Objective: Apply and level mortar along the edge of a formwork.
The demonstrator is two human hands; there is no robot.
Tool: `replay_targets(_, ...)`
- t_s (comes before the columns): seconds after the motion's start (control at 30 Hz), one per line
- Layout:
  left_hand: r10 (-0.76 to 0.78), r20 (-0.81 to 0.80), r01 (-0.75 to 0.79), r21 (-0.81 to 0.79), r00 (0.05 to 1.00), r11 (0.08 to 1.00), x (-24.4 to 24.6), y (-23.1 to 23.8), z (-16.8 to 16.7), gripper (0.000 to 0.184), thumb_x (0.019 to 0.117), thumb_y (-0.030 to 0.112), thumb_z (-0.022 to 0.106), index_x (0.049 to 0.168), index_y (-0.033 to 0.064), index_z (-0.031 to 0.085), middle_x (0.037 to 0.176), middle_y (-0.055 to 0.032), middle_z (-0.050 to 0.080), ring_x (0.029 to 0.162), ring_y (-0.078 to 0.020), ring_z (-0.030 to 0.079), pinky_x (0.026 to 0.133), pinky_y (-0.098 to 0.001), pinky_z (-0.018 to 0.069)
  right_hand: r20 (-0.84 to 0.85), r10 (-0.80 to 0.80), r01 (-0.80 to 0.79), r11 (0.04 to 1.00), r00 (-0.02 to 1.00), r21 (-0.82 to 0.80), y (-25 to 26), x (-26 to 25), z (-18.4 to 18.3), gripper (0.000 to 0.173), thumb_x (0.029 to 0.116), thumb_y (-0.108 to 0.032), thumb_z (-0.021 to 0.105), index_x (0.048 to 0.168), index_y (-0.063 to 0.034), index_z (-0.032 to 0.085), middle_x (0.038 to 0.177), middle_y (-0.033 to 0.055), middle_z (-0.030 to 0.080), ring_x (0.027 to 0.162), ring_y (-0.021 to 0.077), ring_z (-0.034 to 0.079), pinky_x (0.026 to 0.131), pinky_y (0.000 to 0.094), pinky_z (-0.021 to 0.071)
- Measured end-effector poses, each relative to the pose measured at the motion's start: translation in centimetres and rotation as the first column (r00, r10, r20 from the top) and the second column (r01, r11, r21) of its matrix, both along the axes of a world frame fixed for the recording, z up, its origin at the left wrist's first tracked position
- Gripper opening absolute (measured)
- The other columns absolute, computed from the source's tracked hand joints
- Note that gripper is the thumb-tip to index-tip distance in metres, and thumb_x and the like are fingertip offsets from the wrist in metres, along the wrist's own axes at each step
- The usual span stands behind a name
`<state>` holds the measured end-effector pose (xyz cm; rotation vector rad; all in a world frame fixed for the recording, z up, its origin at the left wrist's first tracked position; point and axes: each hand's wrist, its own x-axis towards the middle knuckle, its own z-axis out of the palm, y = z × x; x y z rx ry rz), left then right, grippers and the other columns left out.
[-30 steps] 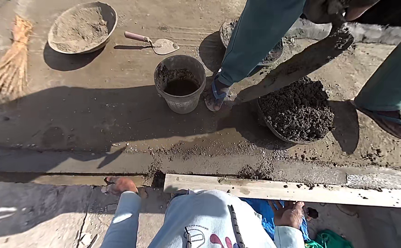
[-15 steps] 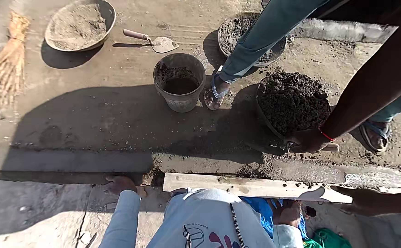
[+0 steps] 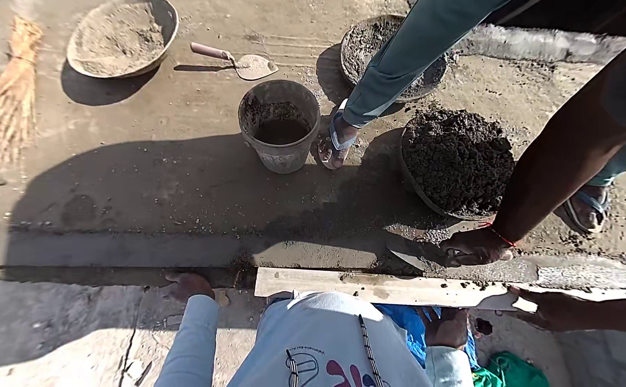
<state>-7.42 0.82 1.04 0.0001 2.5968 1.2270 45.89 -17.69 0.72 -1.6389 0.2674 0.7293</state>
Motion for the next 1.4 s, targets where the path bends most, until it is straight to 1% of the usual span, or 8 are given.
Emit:
replay_targets(0.2,-0.004,-0.029,0.005,0.025,1.0,1.0,-0.2,-0.1,-0.5,0.063,0.1102,0.04,0.035,0.155,-0.0042,0.031,0.156,-0.0289,0.039,0.146,-0.0357,0.041,0.118,-0.0455,0.038,0.003,-0.027,0.027,1.0,1.0,0.014,0.0,0.0,-0.2,0.067,0.1072,-0.062,0.018,0.157,-0.0212,0.035,0.159,0.0109,0.041,0.135,0.0362,0.052,0.097,0.0633,0.0494)
replay_targets(0.33,-0.006,-0.031,0.007,0.006,1.0,1.0,-0.6,-0.1,-1.2,0.065,0.1099,0.042,0.036,0.156,-0.0032,0.03,0.158,-0.0273,0.038,0.148,-0.0343,0.039,0.119,-0.0456,0.0366,-0.006,-0.03,0.03,1.0,1.0,0.007,0.2,-0.2,0.1,0.066,0.1076,-0.062,0.019,0.158,-0.0206,0.034,0.159,0.0112,0.041,0.136,0.0361,0.05,0.098,0.0614,0.0492)
replay_targets(0.8,-0.002,-0.031,0.003,0.013,1.0,1.0,-0.5,0.0,-1.2,0.063,0.11,0.041,0.035,0.155,-0.0033,0.03,0.157,-0.0275,0.039,0.148,-0.0347,0.04,0.119,-0.0457,0.0374,0.006,-0.003,0.003,1.0,1.0,-0.005,0.3,-0.3,0.4,0.067,0.107,-0.063,0.016,0.158,-0.0231,0.033,0.159,0.0109,0.042,0.136,0.0359,0.051,0.097,0.0631,0.0495)
replay_targets(0.97,0.001,-0.021,-0.001,0.011,1.0,1.0,-0.8,-0.1,-1.4,0.064,0.1098,0.042,0.036,0.156,-0.0025,0.03,0.157,-0.0275,0.039,0.147,-0.0352,0.04,0.118,-0.0463,0.0377,0.016,-0.028,0.029,1.0,0.999,-0.006,0.3,-0.3,0.2,0.069,0.1067,-0.064,0.019,0.156,-0.0193,0.037,0.155,0.0133,0.046,0.128,0.0378,0.057,0.093,0.0638,0.0516)
replay_targets(1.07,0.006,-0.028,-0.005,0.007,1.0,1.0,-0.9,-0.1,-1.8,0.064,0.1098,0.042,0.036,0.156,-0.0028,0.031,0.156,-0.0278,0.04,0.147,-0.0354,0.041,0.118,-0.0467,0.0385,0.009,-0.039,0.039,0.999,0.999,0.002,0.3,-0.3,0.2,0.068,0.1068,-0.063,0.019,0.156,-0.0189,0.037,0.155,0.0134,0.046,0.127,0.0376,0.058,0.092,0.0641,0.0518)
replay_targets(1.2,-0.003,-0.033,0.003,0.0,0.999,1.0,-0.8,0.0,-1.4,0.063,0.1099,0.041,0.036,0.155,-0.0032,0.031,0.156,-0.0279,0.04,0.147,-0.0347,0.04,0.119,-0.0451,0.037,0.01,-0.029,0.029,1.0,1.0,-0.004,0.3,-0.3,0.2,0.069,0.1065,-0.064,0.019,0.156,-0.0187,0.037,0.156,0.013,0.044,0.13,0.0373,0.055,0.093,0.0638,0.0511)
replay_targets(1.3,-0.004,-0.059,0.004,-0.004,0.998,1.0,-0.3,0.1,-0.5,0.06,0.1104,0.037,0.036,0.153,-0.0051,0.035,0.152,-0.0288,0.045,0.143,-0.0349,0.046,0.116,-0.0451,0.0401,0.016,-0.021,0.021,1.0,1.0,0.0,0.3,-0.3,0.2,0.071,0.1059,-0.065,0.019,0.156,-0.0187,0.036,0.156,0.013,0.044,0.131,0.0364,0.055,0.095,0.0635,0.0502)
replay_targets(1.4,-0.001,-0.052,0.001,-0.003,0.999,1.0,-0.3,0.1,-0.5,0.06,0.1107,0.037,0.036,0.153,-0.0048,0.035,0.153,-0.0287,0.044,0.144,-0.0349,0.045,0.117,-0.0451,0.0397,0.013,-0.024,0.024,1.0,1.0,0.008,0.3,-0.3,0.3,0.07,0.106,-0.065,0.018,0.156,-0.0188,0.037,0.156,0.0129,0.044,0.13,0.0363,0.055,0.095,0.0633,0.0503)
